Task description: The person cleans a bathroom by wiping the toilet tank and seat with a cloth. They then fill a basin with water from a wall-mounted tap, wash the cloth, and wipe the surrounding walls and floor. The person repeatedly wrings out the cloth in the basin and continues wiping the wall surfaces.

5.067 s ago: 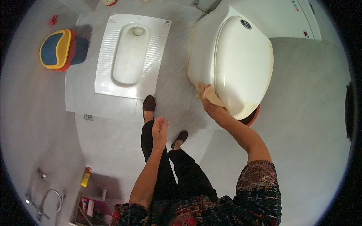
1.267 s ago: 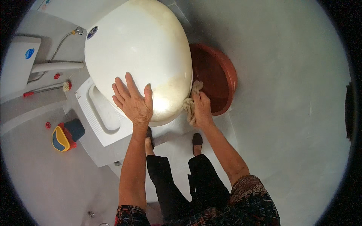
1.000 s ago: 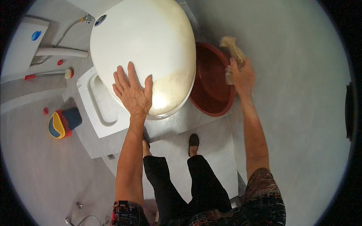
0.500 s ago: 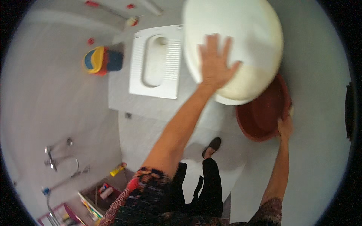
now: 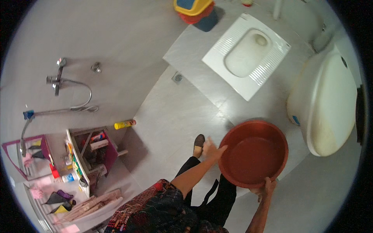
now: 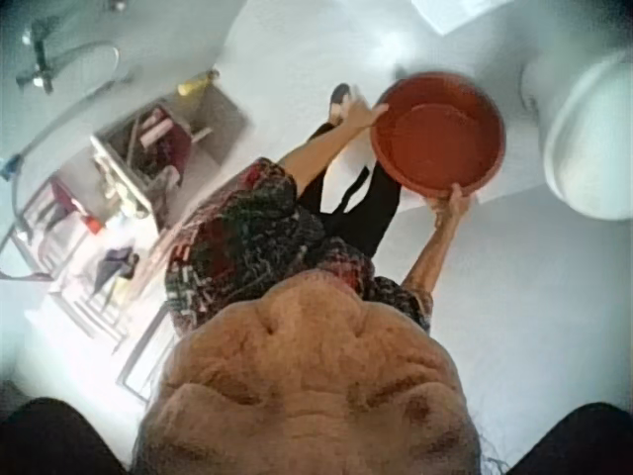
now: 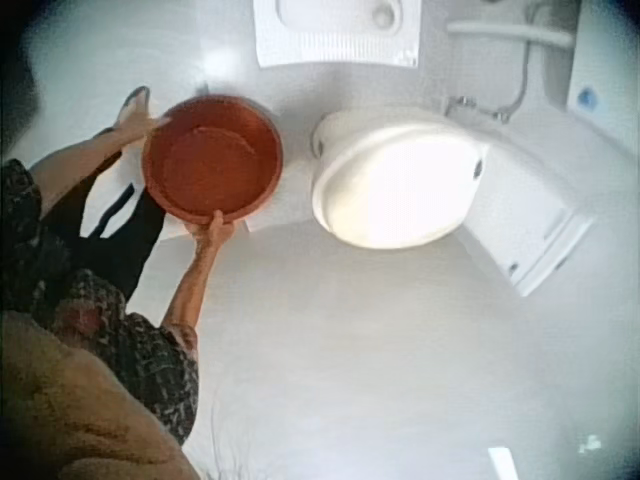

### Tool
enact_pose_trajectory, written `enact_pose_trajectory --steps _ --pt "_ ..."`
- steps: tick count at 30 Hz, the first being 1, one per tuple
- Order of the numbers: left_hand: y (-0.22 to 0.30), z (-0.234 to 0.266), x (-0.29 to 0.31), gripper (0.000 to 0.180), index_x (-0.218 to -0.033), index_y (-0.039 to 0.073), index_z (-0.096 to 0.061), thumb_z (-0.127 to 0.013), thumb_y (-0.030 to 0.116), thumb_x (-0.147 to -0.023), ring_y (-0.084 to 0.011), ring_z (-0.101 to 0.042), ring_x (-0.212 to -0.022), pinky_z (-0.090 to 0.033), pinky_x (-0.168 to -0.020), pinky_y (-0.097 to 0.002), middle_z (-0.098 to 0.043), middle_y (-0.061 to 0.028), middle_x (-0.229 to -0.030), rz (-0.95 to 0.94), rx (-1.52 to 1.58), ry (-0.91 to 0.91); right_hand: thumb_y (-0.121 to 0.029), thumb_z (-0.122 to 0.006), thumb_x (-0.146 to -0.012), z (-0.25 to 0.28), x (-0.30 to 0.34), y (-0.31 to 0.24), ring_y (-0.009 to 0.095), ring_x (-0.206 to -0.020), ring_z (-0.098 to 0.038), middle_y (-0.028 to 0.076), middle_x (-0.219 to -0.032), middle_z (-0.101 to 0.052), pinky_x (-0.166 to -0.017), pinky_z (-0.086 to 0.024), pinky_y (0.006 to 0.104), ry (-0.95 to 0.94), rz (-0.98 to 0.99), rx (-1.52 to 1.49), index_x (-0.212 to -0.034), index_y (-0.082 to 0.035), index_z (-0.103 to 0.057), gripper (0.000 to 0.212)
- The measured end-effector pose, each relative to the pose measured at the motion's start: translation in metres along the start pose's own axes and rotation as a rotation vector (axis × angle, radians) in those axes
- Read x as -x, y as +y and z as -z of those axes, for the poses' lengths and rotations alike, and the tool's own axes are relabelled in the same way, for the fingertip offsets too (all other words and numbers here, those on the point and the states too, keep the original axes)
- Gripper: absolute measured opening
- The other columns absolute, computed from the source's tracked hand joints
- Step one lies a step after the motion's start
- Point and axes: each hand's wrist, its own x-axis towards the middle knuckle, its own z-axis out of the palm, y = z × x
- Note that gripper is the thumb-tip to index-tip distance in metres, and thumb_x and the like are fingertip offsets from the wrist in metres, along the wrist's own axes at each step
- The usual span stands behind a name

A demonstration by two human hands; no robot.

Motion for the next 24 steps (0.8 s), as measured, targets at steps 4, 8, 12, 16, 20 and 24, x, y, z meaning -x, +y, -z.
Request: enact_pose_trajectory --steps 4,8,12,16,20,24 --pt "-0.11 0.073 -0.021 0.088 -0.13 0.0 -0.037 -0.076 0.045 -0.065 -0.0345 -0.045 -0.116 -0.043 -0.089 -0.0472 -0.044 -0.0191 -0.129 0.412 0.613 -0.535 -0.017 -0.057 -0.063 -0.083 0.034 -0.034 0.027 -0.08 -0.055 0.017 -0.095 -0.057 -0.075 -0.044 0.0374 -0.183 0.156 -0.115 -0.096 0.008 -0.054 0.041" --pt "-0.092 0.165 -0.007 0.067 -0.124 0.001 -0.044 -0.075 0.024 -0.069 -0.0351 -0.05 -0.11 -0.046 -0.084 -0.0547 -0.048 -0.0192 -0.124 0.726 1.04 -0.562 -0.018 -0.058 -0.065 -0.153 0.081 -0.091 0.027 -0.086 -0.056 0.017 -0.095 -0.058 -0.08 -0.043 0.0389 -0.252 0.166 -0.057 -0.097 0.009 -0.055 0.042" --pt "-0.161 0.158 -0.041 0.047 -0.119 0.0 -0.046 -0.062 -0.001 -0.075 -0.0322 -0.054 -0.103 -0.049 -0.082 -0.0499 -0.052 -0.0178 -0.117 0.817 1.381 -0.344 -0.024 -0.059 -0.067 -0.209 0.114 -0.141 0.029 -0.091 -0.056 0.018 -0.102 -0.058 -0.084 -0.042 0.0391 -0.516 0.316 0.063 -0.107 0.009 -0.051 0.053" --pt "-0.202 0.162 -0.061 0.04 -0.113 -0.001 -0.049 -0.059 -0.005 -0.074 -0.031 -0.056 -0.095 -0.05 -0.078 -0.0465 -0.054 -0.0164 -0.106 0.723 1.465 -0.244 -0.036 -0.063 -0.078 -0.256 0.124 -0.172 0.025 -0.095 -0.055 0.013 -0.107 -0.057 -0.081 -0.044 0.0376 -0.596 0.386 0.121 -0.114 0.004 -0.052 0.055" --pt "-0.195 0.172 -0.099 0.038 -0.108 0.004 -0.049 -0.056 -0.007 -0.072 -0.0303 -0.056 -0.086 -0.052 -0.07 -0.0481 -0.054 -0.0154 -0.097 0.928 1.645 -0.076 -0.028 -0.061 -0.082 -0.266 0.058 -0.127 0.015 -0.075 -0.056 0.005 -0.084 -0.059 -0.068 -0.047 0.0307 -0.662 0.248 -0.081 -0.1 0.001 -0.058 0.034" --pt "-0.223 0.153 -0.144 0.043 -0.112 0.0 -0.045 -0.054 -0.01 -0.072 -0.0338 -0.055 -0.089 -0.052 -0.072 -0.052 -0.052 -0.0184 -0.104 0.989 1.82 0.136 -0.023 -0.059 -0.082 -0.272 0.073 -0.138 0.012 -0.066 -0.053 0.002 -0.074 -0.055 -0.059 -0.044 0.027 -0.627 0.363 0.186 -0.088 0.0 -0.059 0.023"
